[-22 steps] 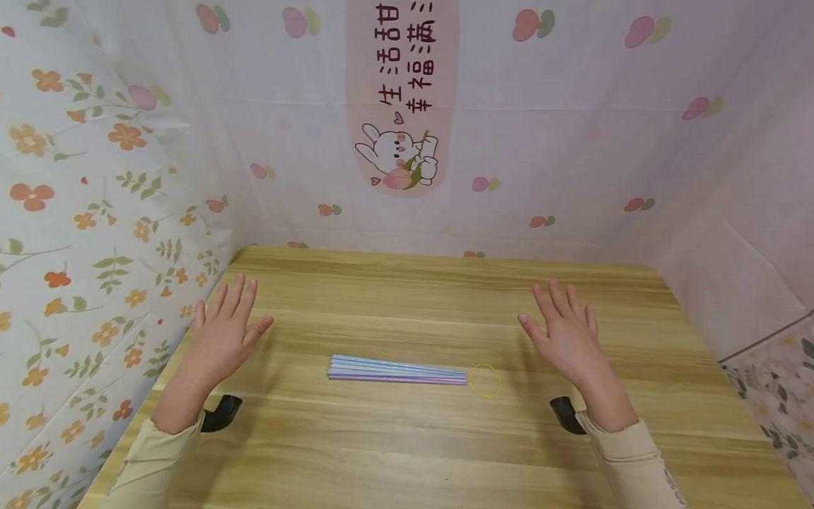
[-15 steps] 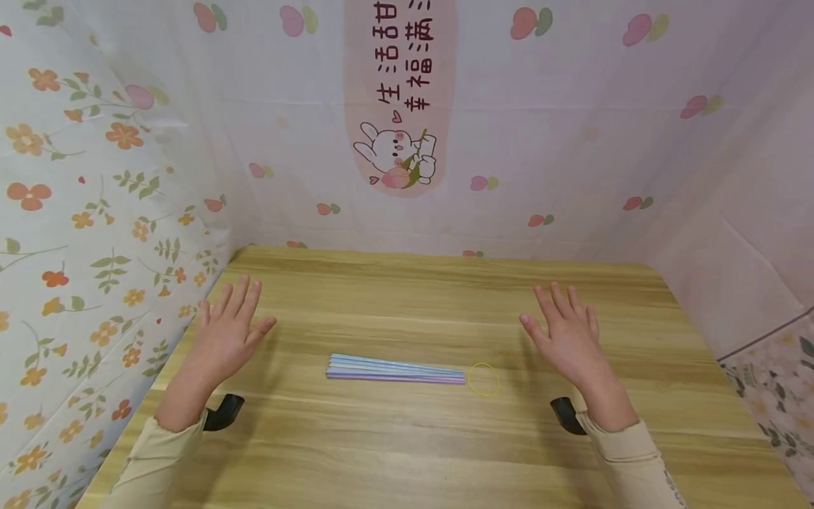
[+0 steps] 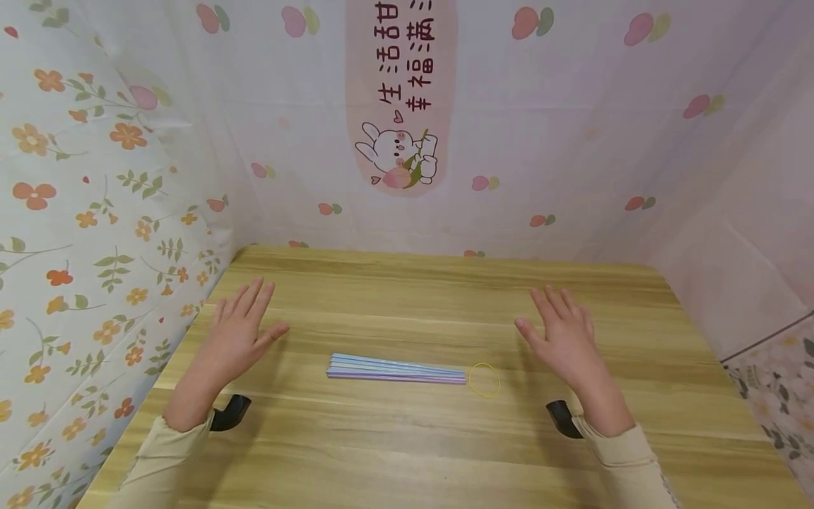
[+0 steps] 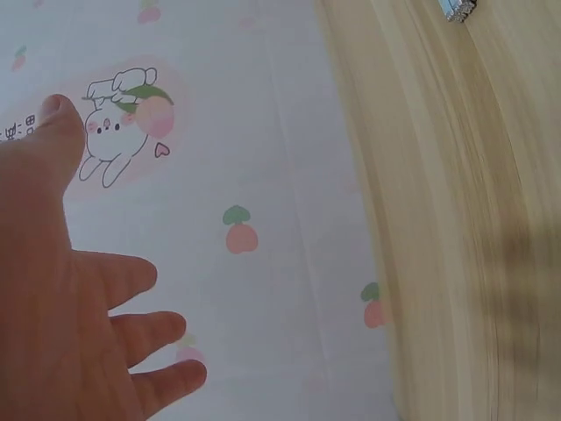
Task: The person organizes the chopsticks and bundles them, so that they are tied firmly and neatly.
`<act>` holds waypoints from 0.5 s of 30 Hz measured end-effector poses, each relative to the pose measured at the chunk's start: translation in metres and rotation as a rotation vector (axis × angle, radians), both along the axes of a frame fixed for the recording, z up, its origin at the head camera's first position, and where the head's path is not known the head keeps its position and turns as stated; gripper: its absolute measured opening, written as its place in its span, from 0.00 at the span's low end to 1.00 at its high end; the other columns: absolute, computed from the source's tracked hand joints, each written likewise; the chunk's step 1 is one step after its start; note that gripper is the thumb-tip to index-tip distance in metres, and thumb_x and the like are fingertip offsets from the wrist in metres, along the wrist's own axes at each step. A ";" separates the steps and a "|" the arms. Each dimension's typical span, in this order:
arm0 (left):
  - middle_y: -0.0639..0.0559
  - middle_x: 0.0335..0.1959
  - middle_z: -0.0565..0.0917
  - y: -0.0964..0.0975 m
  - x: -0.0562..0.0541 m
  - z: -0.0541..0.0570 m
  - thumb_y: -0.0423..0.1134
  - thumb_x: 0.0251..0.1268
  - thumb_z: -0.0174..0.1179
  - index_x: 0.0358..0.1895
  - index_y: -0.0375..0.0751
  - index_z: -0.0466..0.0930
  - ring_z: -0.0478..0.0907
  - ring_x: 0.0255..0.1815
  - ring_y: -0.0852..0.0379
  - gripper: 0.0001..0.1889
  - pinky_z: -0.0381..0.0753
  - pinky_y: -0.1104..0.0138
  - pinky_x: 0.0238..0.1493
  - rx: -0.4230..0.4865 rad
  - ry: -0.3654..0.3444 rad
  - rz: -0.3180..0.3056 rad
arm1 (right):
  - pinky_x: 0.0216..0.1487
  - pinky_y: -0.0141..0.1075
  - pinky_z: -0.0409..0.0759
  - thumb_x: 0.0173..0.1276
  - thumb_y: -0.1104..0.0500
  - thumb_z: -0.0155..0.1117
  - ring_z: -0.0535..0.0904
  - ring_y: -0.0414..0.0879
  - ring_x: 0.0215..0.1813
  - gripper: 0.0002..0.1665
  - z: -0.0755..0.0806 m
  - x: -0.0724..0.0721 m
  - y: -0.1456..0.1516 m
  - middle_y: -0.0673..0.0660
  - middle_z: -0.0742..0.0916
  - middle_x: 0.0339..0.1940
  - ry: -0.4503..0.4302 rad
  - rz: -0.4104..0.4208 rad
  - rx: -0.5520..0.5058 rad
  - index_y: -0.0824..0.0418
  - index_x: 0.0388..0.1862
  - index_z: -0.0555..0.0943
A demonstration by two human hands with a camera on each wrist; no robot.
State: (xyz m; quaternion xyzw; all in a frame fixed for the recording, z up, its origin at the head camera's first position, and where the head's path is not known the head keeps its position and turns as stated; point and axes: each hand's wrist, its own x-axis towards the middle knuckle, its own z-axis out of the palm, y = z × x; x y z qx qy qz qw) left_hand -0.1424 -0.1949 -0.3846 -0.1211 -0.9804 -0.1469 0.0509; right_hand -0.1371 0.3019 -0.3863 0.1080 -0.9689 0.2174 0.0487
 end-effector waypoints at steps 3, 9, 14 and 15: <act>0.35 0.75 0.52 0.001 0.000 -0.001 0.60 0.67 0.51 0.73 0.34 0.52 0.48 0.74 0.34 0.42 0.45 0.37 0.68 0.008 0.048 -0.013 | 0.62 0.73 0.43 0.72 0.44 0.52 0.46 0.75 0.72 0.42 0.001 0.000 -0.005 0.77 0.59 0.71 0.023 0.006 -0.006 0.69 0.73 0.55; 0.32 0.69 0.60 0.002 -0.001 -0.003 0.57 0.61 0.59 0.66 0.29 0.62 0.58 0.68 0.33 0.40 0.59 0.43 0.66 0.039 0.160 -0.053 | 0.63 0.69 0.50 0.69 0.45 0.58 0.51 0.75 0.70 0.44 0.004 0.000 -0.013 0.76 0.61 0.71 0.049 0.017 -0.033 0.70 0.72 0.58; 0.33 0.69 0.60 0.004 -0.001 -0.005 0.60 0.59 0.60 0.67 0.31 0.62 0.59 0.67 0.33 0.42 0.61 0.43 0.65 0.036 0.164 -0.068 | 0.61 0.68 0.57 0.67 0.47 0.62 0.55 0.74 0.69 0.43 0.005 -0.001 -0.021 0.74 0.64 0.70 0.067 0.020 -0.036 0.69 0.71 0.60; 0.33 0.69 0.60 0.005 -0.002 -0.005 0.60 0.59 0.60 0.66 0.31 0.62 0.60 0.67 0.32 0.42 0.62 0.43 0.64 0.036 0.162 -0.068 | 0.60 0.67 0.58 0.66 0.47 0.63 0.57 0.73 0.68 0.43 0.005 -0.002 -0.022 0.73 0.64 0.69 0.073 0.024 -0.033 0.69 0.71 0.60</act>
